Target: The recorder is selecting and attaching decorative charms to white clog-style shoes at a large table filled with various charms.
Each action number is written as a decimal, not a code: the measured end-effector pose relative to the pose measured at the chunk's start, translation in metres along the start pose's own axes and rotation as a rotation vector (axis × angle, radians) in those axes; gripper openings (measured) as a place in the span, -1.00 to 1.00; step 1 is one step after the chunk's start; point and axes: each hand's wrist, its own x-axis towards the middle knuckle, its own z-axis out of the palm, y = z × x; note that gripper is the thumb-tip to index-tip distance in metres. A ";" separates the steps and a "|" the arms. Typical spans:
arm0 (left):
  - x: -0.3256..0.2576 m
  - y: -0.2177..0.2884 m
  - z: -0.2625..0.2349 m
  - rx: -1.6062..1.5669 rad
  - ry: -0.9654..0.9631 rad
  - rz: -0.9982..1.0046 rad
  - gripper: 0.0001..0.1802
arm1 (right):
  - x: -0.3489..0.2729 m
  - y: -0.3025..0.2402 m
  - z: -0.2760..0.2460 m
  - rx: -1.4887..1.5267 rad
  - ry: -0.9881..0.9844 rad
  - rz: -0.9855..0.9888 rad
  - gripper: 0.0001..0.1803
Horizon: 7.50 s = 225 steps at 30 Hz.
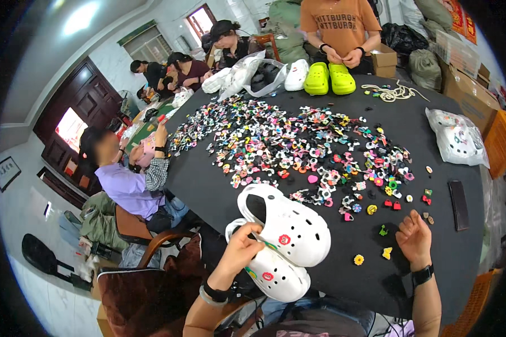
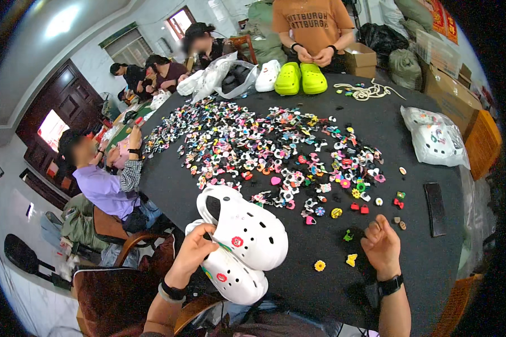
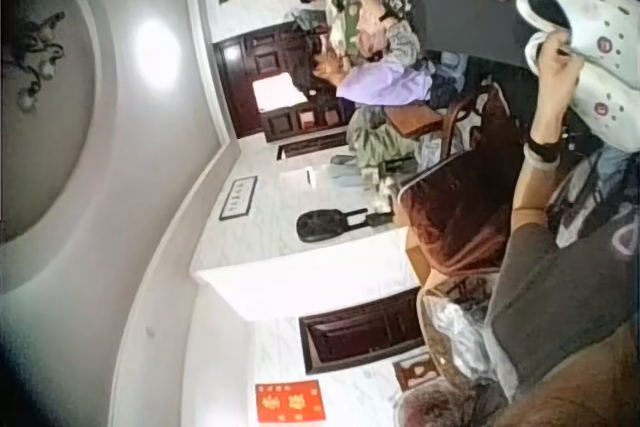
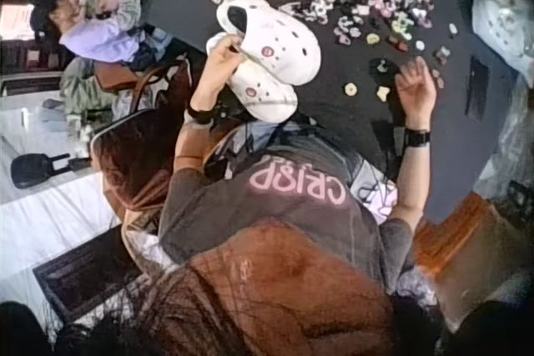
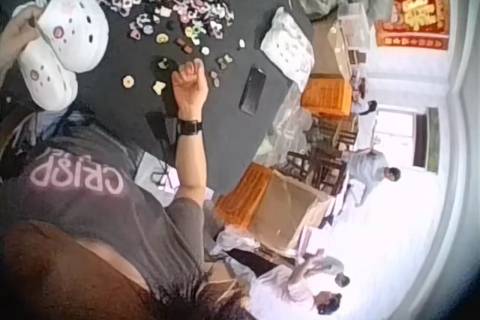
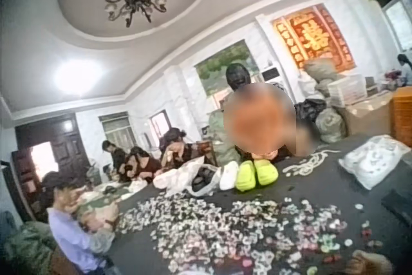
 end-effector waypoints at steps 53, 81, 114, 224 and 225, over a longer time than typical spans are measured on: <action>0.058 0.026 0.015 0.726 -0.412 0.375 0.01 | -0.025 0.007 0.045 -0.554 -0.252 -0.027 -0.68; 0.350 0.039 -0.177 0.904 -0.080 0.368 -0.64 | 0.007 0.006 0.029 -0.392 -0.586 -0.150 -0.56; 0.432 0.058 -0.123 0.989 -0.346 0.280 -0.51 | -0.034 -0.026 -0.070 -0.412 -0.426 -0.268 -0.47; 0.388 0.004 -0.090 1.353 -0.080 0.637 -0.38 | 0.003 -0.016 0.010 -0.594 -0.480 -0.162 -0.43; 0.383 0.008 -0.079 1.221 -0.197 0.686 -0.39 | -0.001 -0.016 0.011 -0.607 -0.464 -0.167 -0.43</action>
